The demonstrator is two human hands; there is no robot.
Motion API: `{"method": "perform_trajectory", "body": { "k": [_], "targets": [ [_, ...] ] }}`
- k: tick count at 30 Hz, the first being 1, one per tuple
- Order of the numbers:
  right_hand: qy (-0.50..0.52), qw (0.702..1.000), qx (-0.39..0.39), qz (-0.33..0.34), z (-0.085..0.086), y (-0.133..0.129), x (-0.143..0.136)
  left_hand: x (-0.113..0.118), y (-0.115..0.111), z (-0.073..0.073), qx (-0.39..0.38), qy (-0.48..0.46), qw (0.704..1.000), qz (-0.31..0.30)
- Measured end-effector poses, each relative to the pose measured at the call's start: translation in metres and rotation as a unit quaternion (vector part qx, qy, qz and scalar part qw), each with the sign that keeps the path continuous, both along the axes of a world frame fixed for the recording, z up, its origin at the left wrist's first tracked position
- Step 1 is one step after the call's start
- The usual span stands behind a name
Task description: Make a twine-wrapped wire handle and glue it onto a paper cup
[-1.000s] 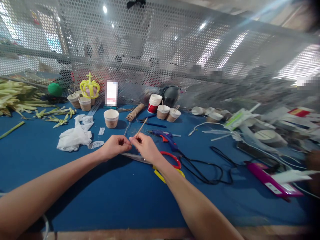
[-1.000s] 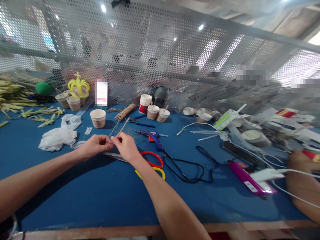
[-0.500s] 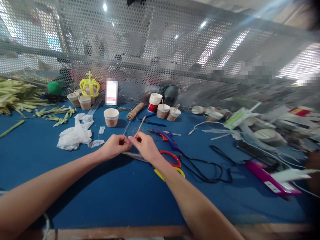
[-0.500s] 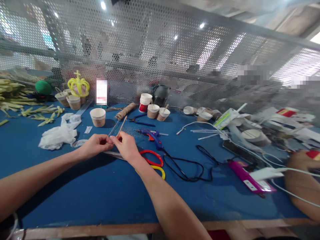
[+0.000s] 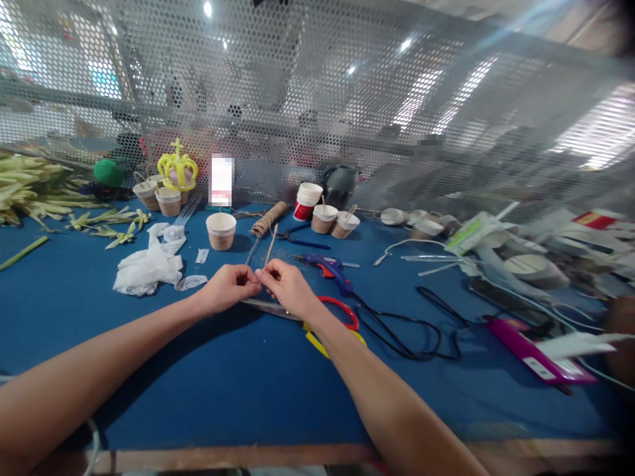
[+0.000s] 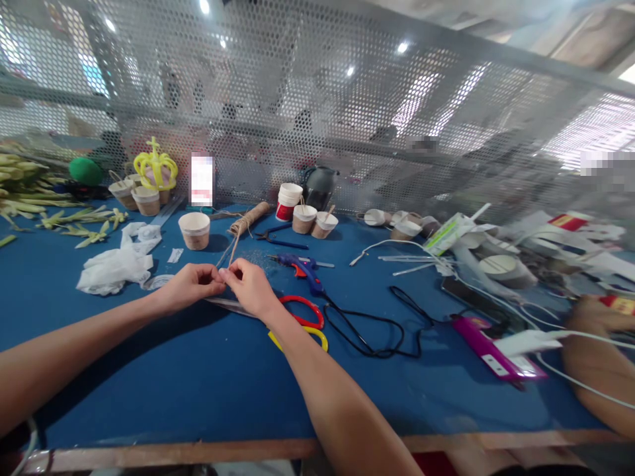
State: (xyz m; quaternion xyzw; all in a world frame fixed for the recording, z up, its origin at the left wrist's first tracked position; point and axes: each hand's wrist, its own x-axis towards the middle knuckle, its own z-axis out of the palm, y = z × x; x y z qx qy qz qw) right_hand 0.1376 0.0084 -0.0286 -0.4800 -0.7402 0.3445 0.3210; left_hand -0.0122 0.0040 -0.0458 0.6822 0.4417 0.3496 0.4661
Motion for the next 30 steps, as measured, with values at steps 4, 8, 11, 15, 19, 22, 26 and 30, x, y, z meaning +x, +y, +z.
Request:
{"method": "perform_trajectory", "body": {
  "k": [4,8,11,15,19,22,26,30],
  "targets": [
    [-0.019,1.000,0.020,-0.013,0.002,-0.002,-0.002,0.000,0.002,-0.003,0.014,0.024,1.000,0.013],
    [-0.032,0.998,0.050,-0.031,0.002,-0.003,-0.003,0.000,0.001,-0.002,0.017,0.037,0.999,0.026],
    [-0.034,0.997,0.063,-0.040,0.001,-0.002,-0.003,0.001,0.000,0.000,0.011,0.027,0.999,0.026],
    [-0.026,0.998,0.055,-0.035,-0.001,-0.002,-0.005,0.001,-0.002,0.001,-0.001,0.016,1.000,0.021],
    [-0.025,0.997,0.055,-0.041,-0.001,-0.002,-0.005,0.001,-0.003,0.000,-0.003,0.019,1.000,0.015],
    [-0.022,0.997,0.060,-0.045,-0.001,-0.002,-0.005,0.001,-0.003,-0.001,-0.004,0.017,1.000,0.013],
    [0.020,0.998,0.051,-0.011,0.002,-0.003,-0.004,0.000,-0.002,0.002,-0.025,-0.012,1.000,-0.004],
    [0.096,0.993,-0.025,0.064,0.003,-0.001,-0.001,-0.001,-0.003,0.007,-0.084,-0.053,0.994,-0.047]
  ]
}}
